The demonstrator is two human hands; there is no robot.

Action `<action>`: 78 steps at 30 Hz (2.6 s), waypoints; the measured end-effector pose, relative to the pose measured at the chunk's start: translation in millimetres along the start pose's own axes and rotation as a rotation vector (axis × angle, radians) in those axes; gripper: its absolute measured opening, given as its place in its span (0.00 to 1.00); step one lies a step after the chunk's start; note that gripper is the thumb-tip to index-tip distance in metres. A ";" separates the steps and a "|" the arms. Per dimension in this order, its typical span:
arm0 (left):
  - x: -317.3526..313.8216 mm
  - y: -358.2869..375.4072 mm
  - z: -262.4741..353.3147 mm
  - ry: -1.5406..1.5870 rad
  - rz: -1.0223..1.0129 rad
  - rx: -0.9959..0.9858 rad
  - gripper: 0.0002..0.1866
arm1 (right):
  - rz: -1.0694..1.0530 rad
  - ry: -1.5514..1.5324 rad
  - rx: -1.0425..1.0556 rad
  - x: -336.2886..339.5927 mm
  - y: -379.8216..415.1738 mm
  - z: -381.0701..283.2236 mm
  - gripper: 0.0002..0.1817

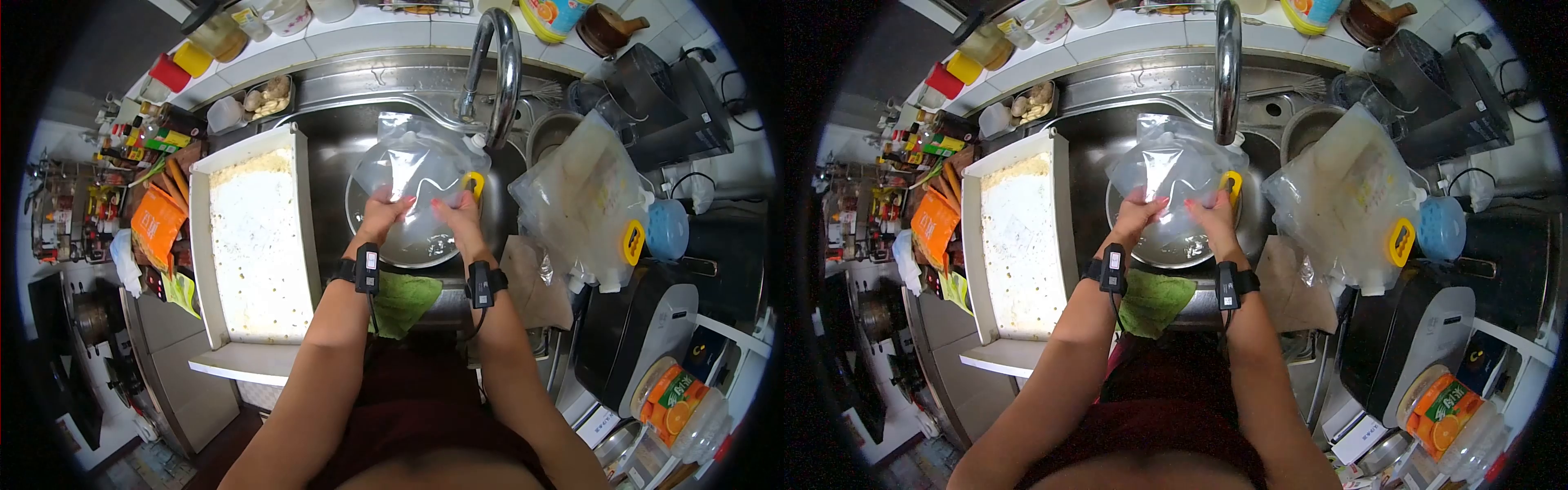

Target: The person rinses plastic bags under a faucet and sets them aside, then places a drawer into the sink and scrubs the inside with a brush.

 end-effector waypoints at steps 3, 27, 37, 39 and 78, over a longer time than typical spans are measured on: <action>11.1 -8.2 -11.7 -0.108 0.012 0.076 0.12 | -0.013 0.167 0.103 4.3 6.1 -1.5 0.21; 17.8 -59.5 -98.9 -0.673 0.073 0.114 0.34 | -0.136 1.388 0.496 -10.7 -26.2 33.2 0.08; 0.3 -29.3 8.5 0.003 -0.081 -0.010 0.10 | 0.094 0.984 0.563 13.0 -21.5 -11.0 0.18; -6.5 -20.6 17.4 -0.073 -0.214 -0.013 0.11 | 0.241 0.628 0.698 5.3 -35.4 -22.9 0.18; -51.3 21.7 32.3 -0.761 -0.251 -0.585 0.12 | -0.225 0.165 0.066 8.5 -14.9 -5.1 0.13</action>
Point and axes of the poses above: each hand's wrist, its own y-axis away from the middle knuckle, its own x-axis out of the back of the hand, z = x × y, the point moved 5 cm from there along -y, towards the middle knuckle, and after that the axes turned 15 degrees about z, right-handed, at the moved point
